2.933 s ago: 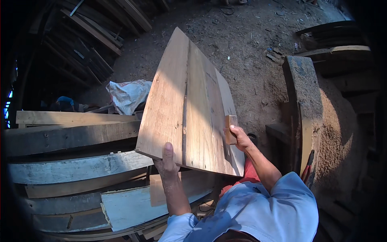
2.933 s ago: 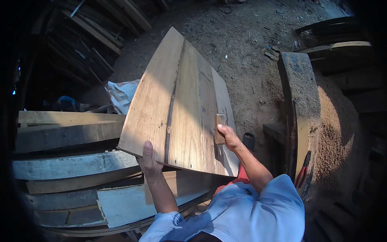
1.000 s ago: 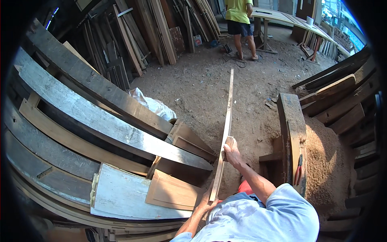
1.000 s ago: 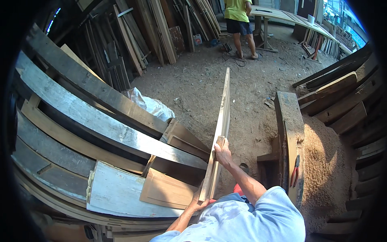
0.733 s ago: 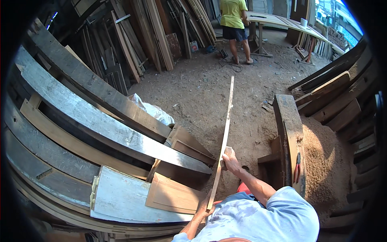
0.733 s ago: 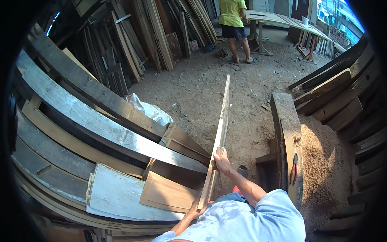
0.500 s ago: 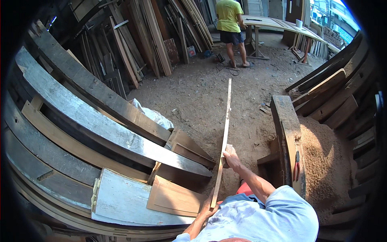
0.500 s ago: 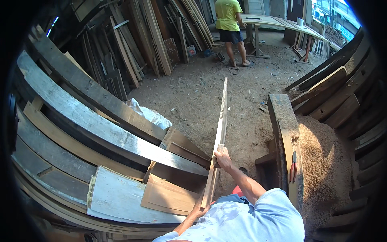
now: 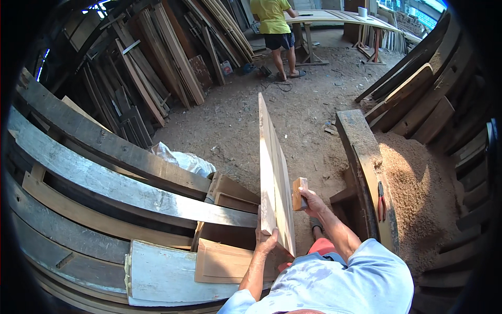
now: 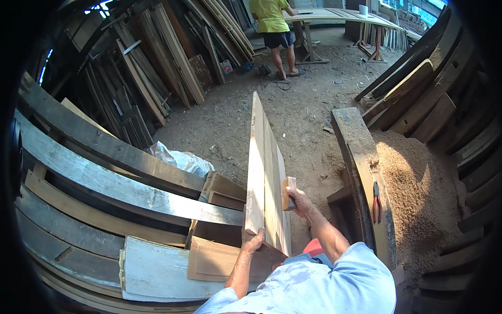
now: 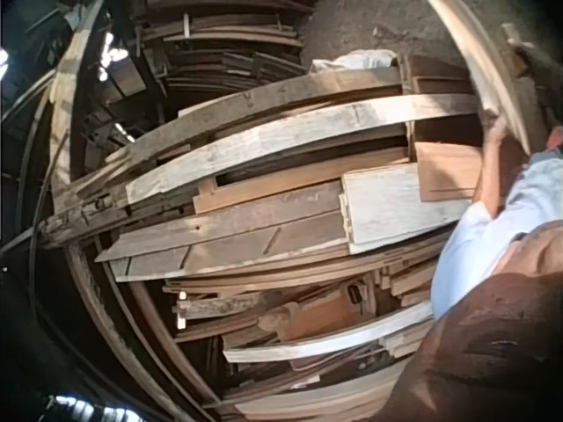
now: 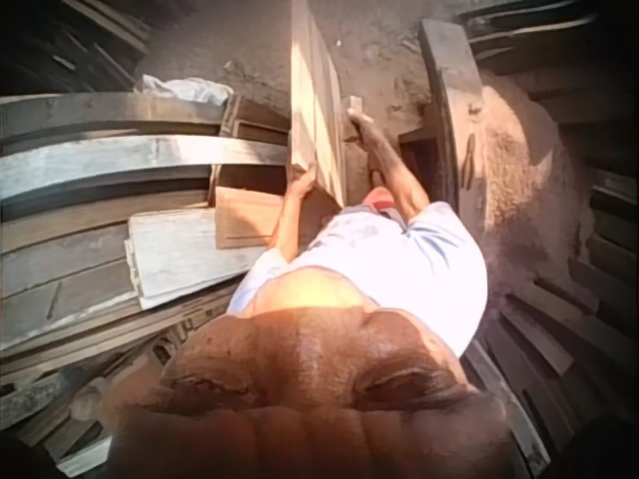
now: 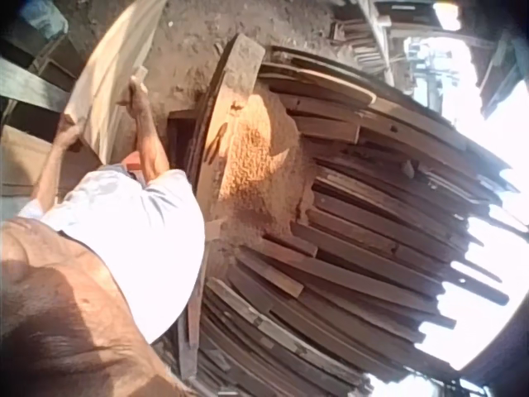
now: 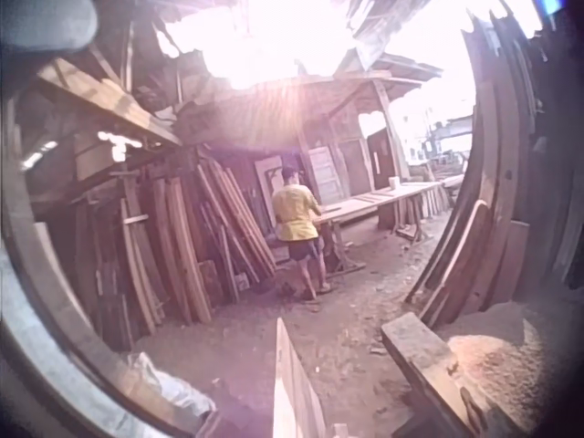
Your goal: The person sands the edge and face of a wooden board using a hand-held sanding block, then walks through the wood shop, retrieves a water bottle from a shelf, and drinks.
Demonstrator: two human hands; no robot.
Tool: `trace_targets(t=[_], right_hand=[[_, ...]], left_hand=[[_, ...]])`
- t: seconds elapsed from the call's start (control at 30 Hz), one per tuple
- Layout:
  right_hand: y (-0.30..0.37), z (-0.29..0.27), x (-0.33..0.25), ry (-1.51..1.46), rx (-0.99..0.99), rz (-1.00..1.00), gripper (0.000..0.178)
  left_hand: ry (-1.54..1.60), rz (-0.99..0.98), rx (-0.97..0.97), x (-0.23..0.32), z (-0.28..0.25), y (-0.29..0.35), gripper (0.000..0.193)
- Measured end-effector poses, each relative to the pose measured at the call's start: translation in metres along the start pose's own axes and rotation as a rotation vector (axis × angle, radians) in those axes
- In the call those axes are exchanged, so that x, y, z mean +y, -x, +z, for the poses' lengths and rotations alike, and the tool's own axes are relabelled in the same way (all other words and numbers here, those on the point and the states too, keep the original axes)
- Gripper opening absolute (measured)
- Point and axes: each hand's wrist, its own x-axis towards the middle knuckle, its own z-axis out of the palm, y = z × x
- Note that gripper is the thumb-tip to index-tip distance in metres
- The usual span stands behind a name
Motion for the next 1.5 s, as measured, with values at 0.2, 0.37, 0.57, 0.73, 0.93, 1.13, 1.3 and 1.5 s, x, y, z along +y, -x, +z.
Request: trace_targets(t=[0.2,0.37,0.57,0.73,0.93,1.13,1.3,1.5], right_hand=[[0.075,-0.050,0.017,-0.219,0.187,0.292,0.049],[0.055,-0.061,0.016,-0.179,0.180,0.323,0.049],[-0.031,-0.019,0.015,-0.310,-0.127,0.142,0.064],[-0.062,0.059,-0.022,0.039,-0.291,0.127,0.060],[-0.042,0.072,-0.038,0.374,-0.400,-0.037,0.065],[-0.035,0.074,-0.045,0.386,-0.405,0.025,0.068],[-0.028,0.086,-0.044,0.467,-0.359,0.010,0.070],[-0.058,0.081,-0.034,0.205,-0.341,0.050,0.062]], left_hand=[[0.120,0.159,0.042,0.082,-0.018,-0.061,0.060],[0.191,0.214,0.247,0.121,-0.036,-0.095,0.062],[0.253,0.259,0.308,0.122,-0.023,-0.120,0.062],[0.291,0.210,0.260,0.129,-0.020,-0.108,0.068],[0.252,0.312,0.335,0.124,-0.010,-0.119,0.068],[0.263,0.232,0.363,0.133,-0.005,-0.123,0.064],[0.175,0.244,0.385,0.096,-0.017,-0.126,0.063],[0.234,0.244,0.352,0.123,-0.013,-0.106,0.064]])
